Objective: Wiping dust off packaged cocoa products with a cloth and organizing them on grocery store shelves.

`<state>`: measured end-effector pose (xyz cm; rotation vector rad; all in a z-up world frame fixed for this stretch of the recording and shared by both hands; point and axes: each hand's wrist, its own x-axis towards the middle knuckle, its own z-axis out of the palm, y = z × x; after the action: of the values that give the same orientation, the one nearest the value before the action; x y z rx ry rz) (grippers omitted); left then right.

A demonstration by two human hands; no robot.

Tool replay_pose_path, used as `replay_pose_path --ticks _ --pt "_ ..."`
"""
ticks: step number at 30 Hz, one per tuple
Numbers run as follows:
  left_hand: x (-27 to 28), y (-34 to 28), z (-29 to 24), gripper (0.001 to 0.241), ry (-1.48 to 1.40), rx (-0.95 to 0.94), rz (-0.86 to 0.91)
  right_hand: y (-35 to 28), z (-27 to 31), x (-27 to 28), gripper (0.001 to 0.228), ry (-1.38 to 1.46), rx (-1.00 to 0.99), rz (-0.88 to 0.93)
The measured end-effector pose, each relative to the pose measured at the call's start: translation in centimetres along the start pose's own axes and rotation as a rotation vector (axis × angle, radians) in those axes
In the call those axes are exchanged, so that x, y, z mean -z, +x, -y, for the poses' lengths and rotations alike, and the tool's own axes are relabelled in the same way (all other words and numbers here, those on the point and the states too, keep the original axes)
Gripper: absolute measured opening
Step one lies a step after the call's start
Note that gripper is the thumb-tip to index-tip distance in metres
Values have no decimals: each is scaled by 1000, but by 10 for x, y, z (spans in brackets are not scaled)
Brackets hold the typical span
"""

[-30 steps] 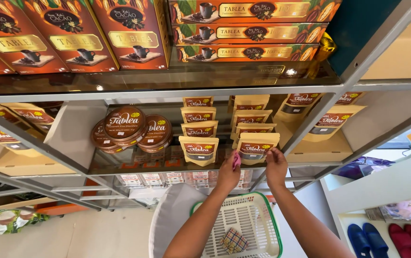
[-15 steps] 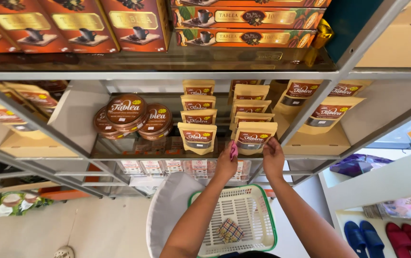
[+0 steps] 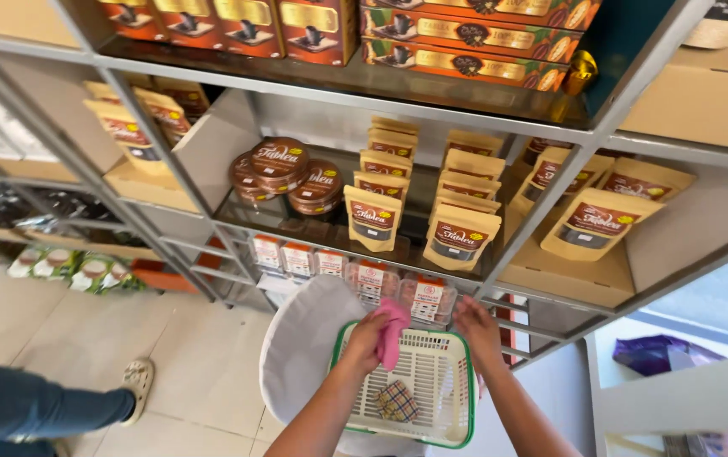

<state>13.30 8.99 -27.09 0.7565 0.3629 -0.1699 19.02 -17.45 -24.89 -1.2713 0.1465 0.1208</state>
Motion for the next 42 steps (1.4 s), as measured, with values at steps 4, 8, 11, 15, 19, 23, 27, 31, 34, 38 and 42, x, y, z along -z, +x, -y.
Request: replay_pose_path --ticks 4,8,11,15,19,23,27,31,34,38,42 --pt "23 -47 -10 30 -334 100 -175 -26 0 -15 39 51 -142 130" --pt "32 -76 -15 28 -308 33 -189 -34 -3 -37 37 -18 -200 250" --pt "27 -100 -23 23 -297 14 -164 -38 -4 -54 36 -37 -213 290" --pt "15 -112 -44 23 -267 -80 -81 -28 12 -81 32 -57 -134 341" --pt "-22 -119 -87 27 -252 -124 -103 2 27 -113 29 -33 -56 325" --pt "-58 -117 -138 41 -127 -235 -161 11 66 -146 28 -44 62 247" --pt "-17 -41 -155 32 159 -386 -70 36 86 -179 30 -124 168 127" --pt "-15 9 -191 29 323 -434 18 62 95 -207 34 -202 270 -3" --pt "-26 41 -225 26 426 -493 12 90 90 -219 42 -253 328 -118" --pt "-40 57 -265 45 919 -676 -43 114 74 -220 45 -527 426 -207" --pt "-56 62 -296 56 1191 -765 49 132 72 -213 34 -776 569 -195"
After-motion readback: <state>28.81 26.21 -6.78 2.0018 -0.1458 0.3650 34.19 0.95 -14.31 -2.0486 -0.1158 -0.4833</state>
